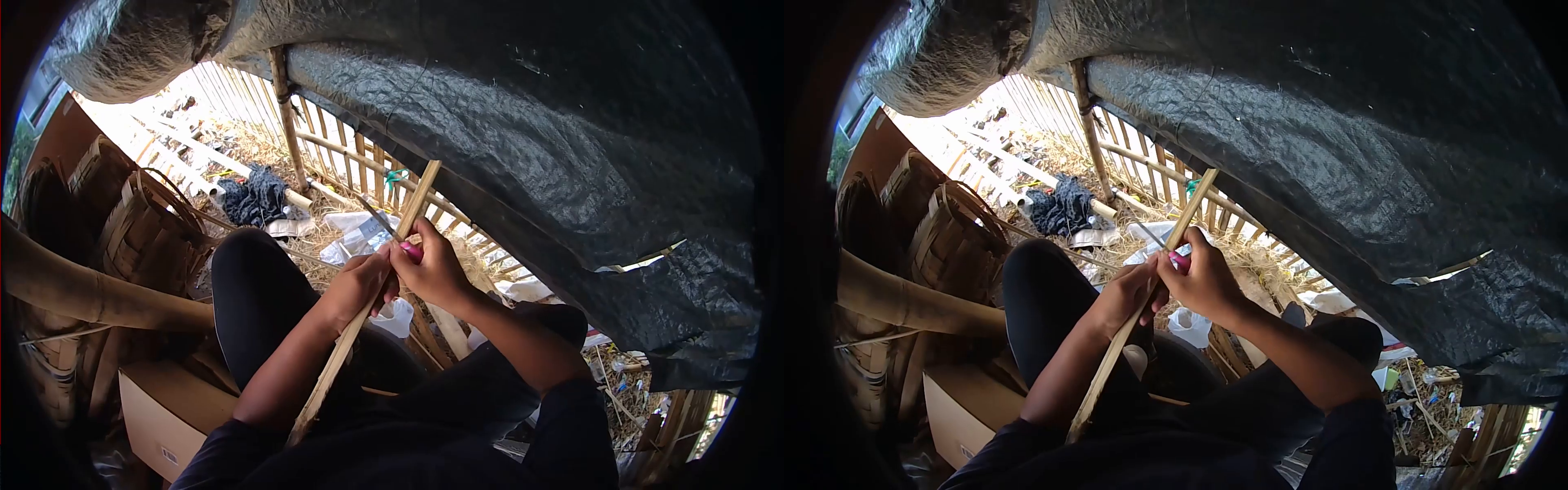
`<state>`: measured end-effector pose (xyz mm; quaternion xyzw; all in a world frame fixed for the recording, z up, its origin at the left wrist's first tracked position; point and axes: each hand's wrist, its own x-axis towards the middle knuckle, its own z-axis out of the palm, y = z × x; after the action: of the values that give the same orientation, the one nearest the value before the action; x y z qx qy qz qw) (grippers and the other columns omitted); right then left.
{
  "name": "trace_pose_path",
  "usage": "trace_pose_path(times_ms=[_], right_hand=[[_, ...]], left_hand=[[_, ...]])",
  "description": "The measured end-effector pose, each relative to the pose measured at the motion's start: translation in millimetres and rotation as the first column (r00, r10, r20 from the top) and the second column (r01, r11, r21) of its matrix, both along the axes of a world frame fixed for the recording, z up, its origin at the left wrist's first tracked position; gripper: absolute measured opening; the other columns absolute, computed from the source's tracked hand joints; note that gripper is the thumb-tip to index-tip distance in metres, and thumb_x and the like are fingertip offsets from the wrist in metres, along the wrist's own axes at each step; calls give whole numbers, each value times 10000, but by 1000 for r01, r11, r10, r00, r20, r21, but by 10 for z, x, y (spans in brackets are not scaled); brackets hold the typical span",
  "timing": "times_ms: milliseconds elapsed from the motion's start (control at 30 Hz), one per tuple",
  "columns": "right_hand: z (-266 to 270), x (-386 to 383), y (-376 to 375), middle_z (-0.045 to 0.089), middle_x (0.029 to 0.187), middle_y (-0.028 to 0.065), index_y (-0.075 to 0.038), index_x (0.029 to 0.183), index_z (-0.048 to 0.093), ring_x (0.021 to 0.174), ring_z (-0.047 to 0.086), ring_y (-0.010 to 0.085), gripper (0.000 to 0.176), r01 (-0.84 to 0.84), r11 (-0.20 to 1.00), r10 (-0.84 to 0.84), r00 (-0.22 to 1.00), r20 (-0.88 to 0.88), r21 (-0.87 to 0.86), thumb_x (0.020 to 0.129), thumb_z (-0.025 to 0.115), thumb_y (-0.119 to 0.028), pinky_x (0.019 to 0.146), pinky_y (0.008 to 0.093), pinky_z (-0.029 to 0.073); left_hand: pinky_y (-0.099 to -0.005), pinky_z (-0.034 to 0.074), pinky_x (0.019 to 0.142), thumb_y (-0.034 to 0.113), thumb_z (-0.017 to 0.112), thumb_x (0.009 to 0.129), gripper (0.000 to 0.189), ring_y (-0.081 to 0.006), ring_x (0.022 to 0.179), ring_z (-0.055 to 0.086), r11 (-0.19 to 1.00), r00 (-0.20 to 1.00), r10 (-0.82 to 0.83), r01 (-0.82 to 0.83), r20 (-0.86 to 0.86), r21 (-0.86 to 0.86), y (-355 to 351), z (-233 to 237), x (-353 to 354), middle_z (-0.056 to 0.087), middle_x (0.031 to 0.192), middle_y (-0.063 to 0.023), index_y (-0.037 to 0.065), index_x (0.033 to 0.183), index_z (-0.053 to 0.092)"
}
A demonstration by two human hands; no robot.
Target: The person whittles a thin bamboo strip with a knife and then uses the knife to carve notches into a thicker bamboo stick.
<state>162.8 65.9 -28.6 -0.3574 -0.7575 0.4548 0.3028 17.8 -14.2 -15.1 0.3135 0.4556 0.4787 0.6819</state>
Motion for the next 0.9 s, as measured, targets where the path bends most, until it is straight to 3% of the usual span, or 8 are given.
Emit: trace_pose_path(times_ms=[133,167,200,367,433,767,833,900], right_hand=[[160,139,35,629,819,36,-16,1052,511,723,596,49,208,-166,985,167,986,21,-53,942,585,-178,610,226,463],[178,157,45,583,615,81,-11,1005,506,550,596,131,256,-201,976,193,977,-94,-86,954,556,-256,490,280,415],[181,209,86,583,615,81,-11,1005,506,550,596,131,256,-204,975,196,976,-92,-86,954,556,-256,490,280,415],[80,327,288,519,518,71,-46,868,557,501,579,217,278,-35,973,15,996,86,229,990,457,-276,486,363,404],[126,330,354,547,545,125,-53,670,547,516,588,318,368,-77,930,-16,968,249,360,958,500,-277,501,413,433],[46,321,526,585,541,123,-53,675,563,499,612,315,308,-309,803,79,903,421,511,868,623,-287,492,399,481],[-52,361,589,580,528,118,-56,671,563,486,610,314,304,-338,785,104,898,428,519,866,623,-282,487,400,484],[-100,410,630,562,493,107,-63,664,562,457,602,309,307,-327,771,116,916,385,547,865,617,-288,469,403,481]], left_hand=[[-211,326,401,403,369,1021,420,-91,421,368,999,998,-32,32,54,8,-95,-17,34,417,555,0,34,944,554],[-211,326,401,403,369,1021,420,-91,421,368,999,998,-31,30,52,11,-100,-18,40,417,555,0,34,944,554],[-213,317,402,402,365,1024,415,-88,422,365,1000,997,-26,27,75,-3,-110,-25,50,407,549,5,40,928,545],[-219,296,406,400,358,1030,411,-86,410,344,999,995,-9,13,104,-35,-74,-28,90,384,534,21,50,899,529],[-215,289,405,394,357,1033,413,-80,400,327,1000,999,17,-17,34,-25,-47,3,102,367,524,25,36,921,532],[-207,305,414,381,445,1016,403,-41,433,398,999,965,28,-32,-259,-9,0,-190,77,425,531,34,24,874,567],[-213,304,429,374,462,1012,396,-35,452,393,975,786,85,60,-613,212,-19,-304,125,421,539,36,27,853,569],[-217,303,437,377,460,1012,401,-36,462,394,988,853,53,30,-520,150,-45,-254,145,422,543,36,30,844,569]])
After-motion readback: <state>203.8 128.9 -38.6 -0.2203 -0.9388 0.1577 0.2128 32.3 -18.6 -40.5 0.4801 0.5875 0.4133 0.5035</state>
